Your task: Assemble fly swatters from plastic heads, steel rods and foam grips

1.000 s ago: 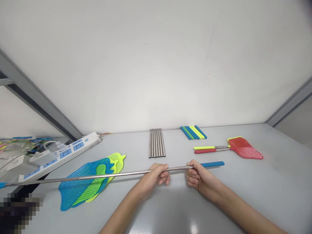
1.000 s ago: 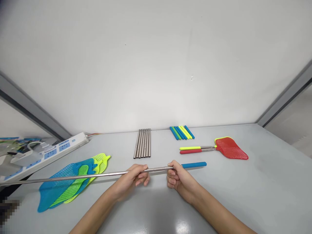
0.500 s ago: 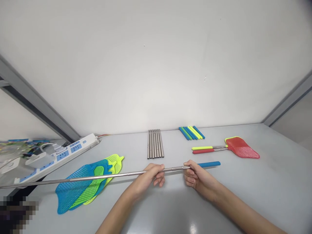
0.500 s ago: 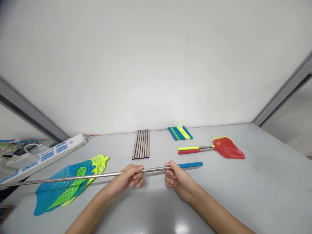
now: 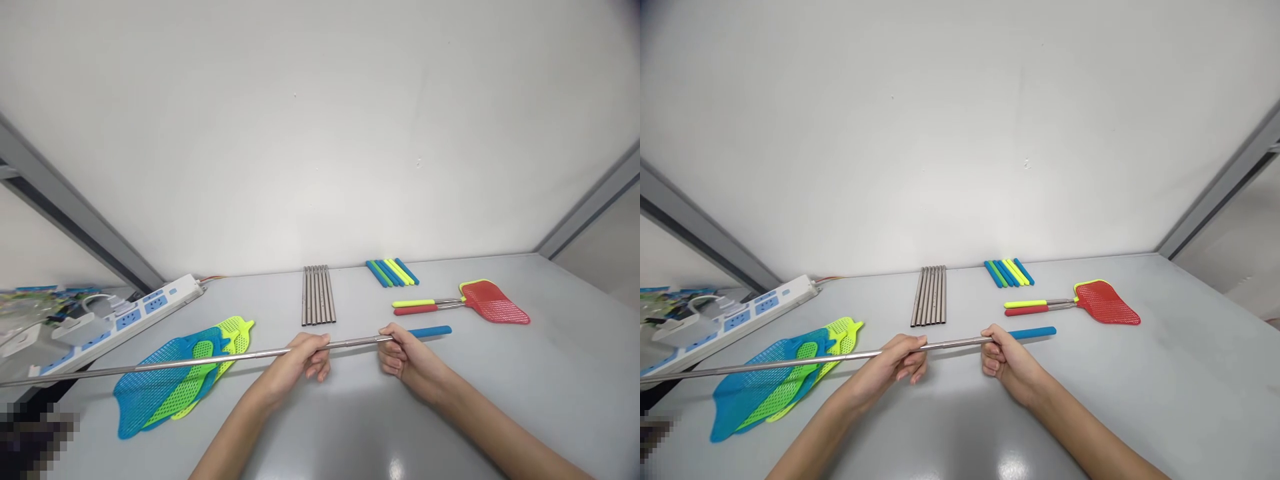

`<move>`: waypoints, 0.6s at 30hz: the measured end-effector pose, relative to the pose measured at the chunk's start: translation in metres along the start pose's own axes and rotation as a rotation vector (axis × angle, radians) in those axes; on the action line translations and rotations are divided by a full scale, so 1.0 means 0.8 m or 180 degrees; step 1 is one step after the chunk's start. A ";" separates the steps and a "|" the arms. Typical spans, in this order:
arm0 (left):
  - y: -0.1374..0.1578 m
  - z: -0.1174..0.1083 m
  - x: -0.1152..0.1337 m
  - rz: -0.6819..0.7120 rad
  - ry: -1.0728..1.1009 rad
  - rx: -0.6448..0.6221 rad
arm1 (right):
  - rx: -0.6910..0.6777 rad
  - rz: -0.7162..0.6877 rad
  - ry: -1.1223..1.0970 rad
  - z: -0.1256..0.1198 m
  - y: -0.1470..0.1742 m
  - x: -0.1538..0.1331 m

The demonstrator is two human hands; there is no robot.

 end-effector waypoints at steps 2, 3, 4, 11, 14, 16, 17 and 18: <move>0.001 0.000 0.000 -0.0008 -0.0020 -0.0001 | -0.0002 -0.0006 -0.0002 0.000 0.000 0.000; 0.001 0.000 0.000 -0.0011 -0.0024 -0.0010 | -0.0005 -0.0009 0.0000 0.000 0.000 0.000; 0.001 0.000 0.000 -0.0008 -0.0026 -0.0024 | -0.0013 -0.0004 0.0007 0.000 0.000 0.000; 0.002 -0.004 0.001 -0.0006 -0.0084 -0.0071 | -0.0070 0.0008 0.0073 0.001 -0.002 0.000; 0.003 -0.004 0.002 -0.0005 -0.0073 -0.0092 | -0.0054 -0.0001 0.0075 0.001 -0.002 0.000; 0.003 -0.004 0.003 -0.0007 -0.0044 -0.0124 | -0.0038 -0.0048 0.0088 0.002 -0.001 -0.001; 0.004 -0.003 0.004 -0.0008 -0.0029 -0.0140 | -0.0030 -0.0085 0.0105 0.003 -0.001 -0.002; 0.004 -0.003 0.004 -0.0002 -0.0017 -0.0145 | -0.0019 -0.0132 0.0129 0.004 0.000 -0.003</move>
Point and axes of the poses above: each hand's wrist, its own y-axis away from the middle knuckle, its own z-axis out of the palm, x = y × z, the point moved 3 cm from there along -y, towards the middle knuckle, and after that the axes turned 3 degrees about -z, right-handed, at the moved point
